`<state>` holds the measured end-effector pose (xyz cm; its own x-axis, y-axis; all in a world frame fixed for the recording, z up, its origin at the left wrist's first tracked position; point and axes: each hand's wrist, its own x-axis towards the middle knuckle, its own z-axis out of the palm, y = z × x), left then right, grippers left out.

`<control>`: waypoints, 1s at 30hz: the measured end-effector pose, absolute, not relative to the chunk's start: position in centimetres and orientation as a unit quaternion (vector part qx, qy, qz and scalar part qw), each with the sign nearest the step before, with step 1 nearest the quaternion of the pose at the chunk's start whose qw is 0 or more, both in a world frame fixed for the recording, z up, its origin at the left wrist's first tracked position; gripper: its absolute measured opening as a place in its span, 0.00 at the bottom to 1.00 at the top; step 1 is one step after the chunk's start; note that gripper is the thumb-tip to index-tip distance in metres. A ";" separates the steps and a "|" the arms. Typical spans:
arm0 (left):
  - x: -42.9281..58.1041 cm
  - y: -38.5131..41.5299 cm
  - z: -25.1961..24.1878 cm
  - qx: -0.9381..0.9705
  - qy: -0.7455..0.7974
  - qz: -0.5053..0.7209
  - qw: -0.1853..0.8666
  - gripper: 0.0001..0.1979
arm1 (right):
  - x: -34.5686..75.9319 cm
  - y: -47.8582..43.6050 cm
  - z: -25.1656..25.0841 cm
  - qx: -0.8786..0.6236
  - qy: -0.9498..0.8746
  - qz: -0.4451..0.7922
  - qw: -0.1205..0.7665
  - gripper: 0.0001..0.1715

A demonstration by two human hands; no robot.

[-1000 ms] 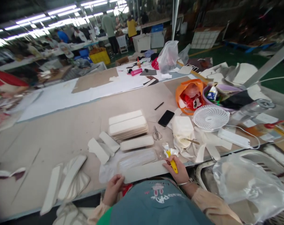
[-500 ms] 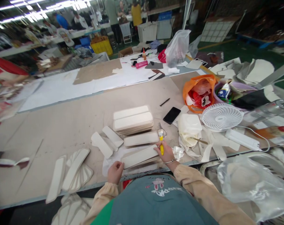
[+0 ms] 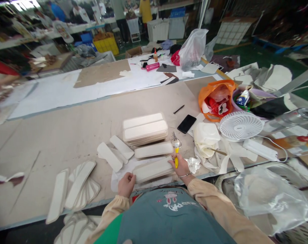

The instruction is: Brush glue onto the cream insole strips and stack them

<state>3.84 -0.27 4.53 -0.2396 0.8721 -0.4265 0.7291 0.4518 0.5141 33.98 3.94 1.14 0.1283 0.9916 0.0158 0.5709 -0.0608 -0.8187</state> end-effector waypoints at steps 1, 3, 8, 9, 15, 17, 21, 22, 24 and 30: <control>3.8 -0.3 4.6 0.512 0.779 0.109 0.346 0.09 | 34.1 3.8 1.1 -0.664 -0.588 0.299 0.352 0.18; 3.8 -0.3 4.7 0.510 0.776 0.118 0.352 0.12 | 34.3 3.5 1.1 -0.662 -0.593 0.293 0.354 0.16; 3.3 -0.2 4.3 0.513 0.766 0.133 0.363 0.23 | 35.0 2.8 1.1 -0.658 -0.611 0.262 0.355 0.16; 3.2 -0.2 4.1 0.521 0.762 0.128 0.363 0.23 | 35.1 2.7 1.1 -0.659 -0.610 0.264 0.353 0.16; 2.9 0.1 3.6 0.534 0.753 0.122 0.365 0.23 | 34.8 2.7 1.3 -0.659 -0.602 0.289 0.347 0.14; 3.0 0.2 3.8 0.533 0.754 0.123 0.364 0.24 | 34.7 2.7 1.4 -0.659 -0.603 0.290 0.344 0.14; 3.3 0.3 4.2 0.530 0.757 0.124 0.362 0.25 | 34.5 2.8 1.5 -0.657 -0.603 0.285 0.351 0.14; 3.3 0.3 4.3 0.529 0.757 0.125 0.361 0.25 | 34.5 2.8 1.5 -0.658 -0.600 0.287 0.353 0.14; 3.4 0.4 4.3 0.530 0.758 0.127 0.360 0.25 | 34.4 2.8 1.5 -0.662 -0.591 0.295 0.354 0.14; 3.3 0.3 3.8 0.522 0.763 0.131 0.358 0.25 | 34.2 2.9 1.7 -0.658 -0.573 0.343 0.348 0.16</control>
